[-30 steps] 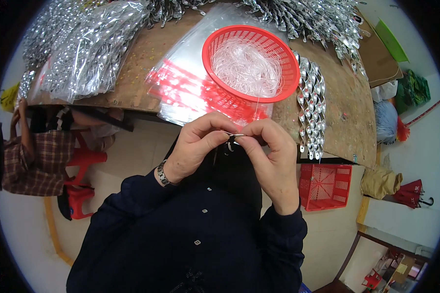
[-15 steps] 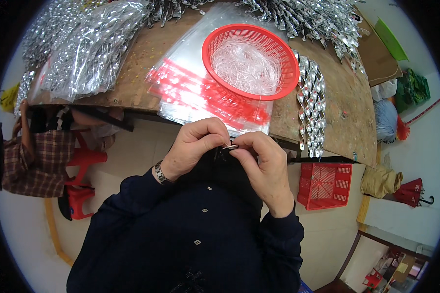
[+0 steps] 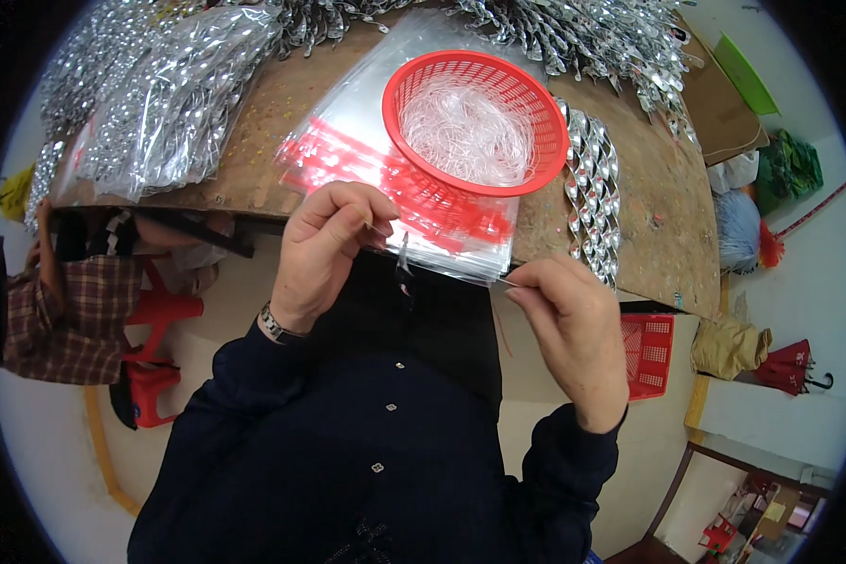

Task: The person attaches small plastic decorative components to thin wires by hand, using pliers to secure them.

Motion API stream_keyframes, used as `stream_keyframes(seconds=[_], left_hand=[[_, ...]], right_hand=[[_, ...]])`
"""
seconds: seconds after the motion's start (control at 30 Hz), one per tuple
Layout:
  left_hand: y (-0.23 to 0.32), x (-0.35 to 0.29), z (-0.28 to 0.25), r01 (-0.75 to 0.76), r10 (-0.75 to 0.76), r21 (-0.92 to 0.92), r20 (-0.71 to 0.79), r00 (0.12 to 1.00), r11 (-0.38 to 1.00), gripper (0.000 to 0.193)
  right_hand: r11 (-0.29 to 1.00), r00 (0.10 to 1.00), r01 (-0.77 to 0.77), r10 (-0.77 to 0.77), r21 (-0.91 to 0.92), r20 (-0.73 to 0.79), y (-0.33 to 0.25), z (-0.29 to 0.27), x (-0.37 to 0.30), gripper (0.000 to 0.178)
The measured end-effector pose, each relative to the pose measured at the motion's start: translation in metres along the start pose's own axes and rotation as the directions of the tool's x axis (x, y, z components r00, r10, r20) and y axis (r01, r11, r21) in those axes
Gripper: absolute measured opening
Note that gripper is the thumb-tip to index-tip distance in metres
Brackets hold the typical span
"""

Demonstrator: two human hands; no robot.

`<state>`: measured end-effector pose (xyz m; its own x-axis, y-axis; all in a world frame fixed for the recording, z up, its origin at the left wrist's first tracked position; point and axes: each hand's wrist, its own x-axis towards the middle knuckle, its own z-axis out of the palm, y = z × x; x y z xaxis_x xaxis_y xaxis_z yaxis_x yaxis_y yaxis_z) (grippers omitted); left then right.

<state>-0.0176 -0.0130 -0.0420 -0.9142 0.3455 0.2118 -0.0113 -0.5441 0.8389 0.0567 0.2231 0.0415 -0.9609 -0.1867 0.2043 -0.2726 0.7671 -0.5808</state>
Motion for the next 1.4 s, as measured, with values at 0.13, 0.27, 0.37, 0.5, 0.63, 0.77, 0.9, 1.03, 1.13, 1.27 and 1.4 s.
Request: stream_keyframes(seconds=[0.13, 0.27, 0.37, 0.5, 0.63, 0.77, 0.9, 1.03, 1.13, 1.27, 1.4], left_hand=[[0.005, 0.006, -0.002, -0.035, 0.035, -0.021, -0.015, 0.999, 0.999, 0.013], [0.012, 0.011, -0.001, -0.038, 0.038, -0.022, -0.018, 0.999, 0.999, 0.014], [0.014, 0.014, 0.005, -0.039, 0.038, -0.017, -0.022, 0.999, 0.999, 0.014], [0.018, 0.014, 0.014, -0.018, 0.018, 0.015, -0.013, 1.0, 1.0, 0.014], [0.018, 0.014, 0.018, 0.01, -0.011, 0.017, 0.015, 1.0, 1.0, 0.013], [0.018, 0.014, 0.019, 0.032, -0.033, 0.015, 0.037, 0.999, 0.999, 0.013], [0.014, 0.013, 0.021, 0.123, -0.122, -0.033, 0.024, 0.992, 0.992, 0.009], [0.007, 0.013, 0.021, 0.19, -0.185, -0.097, 0.054, 0.981, 0.977, 0.011], [0.007, 0.012, 0.023, 0.219, -0.211, -0.161, 0.06, 0.976, 0.963, 0.016], [0.007, 0.012, 0.027, 0.238, -0.229, -0.194, 0.071, 0.971, 0.952, 0.019], [0.01, 0.008, 0.032, 0.245, -0.239, -0.085, 0.079, 0.968, 0.966, 0.023]], right_hand=[[0.998, 0.998, -0.053, 0.054, 0.036, -0.044, -0.003, -0.014, -0.001, 0.008], [0.994, 0.995, -0.073, 0.078, 0.083, -0.063, -0.003, -0.02, -0.003, 0.008], [0.92, 0.985, -0.144, 0.169, 0.365, -0.038, -0.005, -0.015, -0.005, 0.011], [0.658, 0.952, -0.305, 0.205, 0.688, 0.226, -0.008, -0.012, -0.005, 0.014], [0.449, 0.945, -0.317, 0.079, 0.835, 0.316, 0.001, 0.004, -0.001, 0.012], [0.363, 0.951, -0.307, 0.086, 0.88, 0.296, 0.001, 0.023, 0.002, 0.012], [0.304, 0.969, -0.247, 0.085, 0.92, 0.232, 0.003, 0.028, 0.002, 0.017], [0.39, 0.979, -0.198, 0.13, 0.899, 0.16, 0.002, 0.029, 0.003, 0.018], [0.451, 0.977, -0.167, 0.194, 0.877, 0.087, -0.003, 0.032, 0.005, 0.015], [0.537, 0.979, -0.124, 0.204, 0.835, 0.014, -0.006, 0.037, 0.008, 0.01], [0.602, 0.97, -0.137, 0.243, 0.787, -0.017, -0.011, 0.042, 0.011, 0.005]])
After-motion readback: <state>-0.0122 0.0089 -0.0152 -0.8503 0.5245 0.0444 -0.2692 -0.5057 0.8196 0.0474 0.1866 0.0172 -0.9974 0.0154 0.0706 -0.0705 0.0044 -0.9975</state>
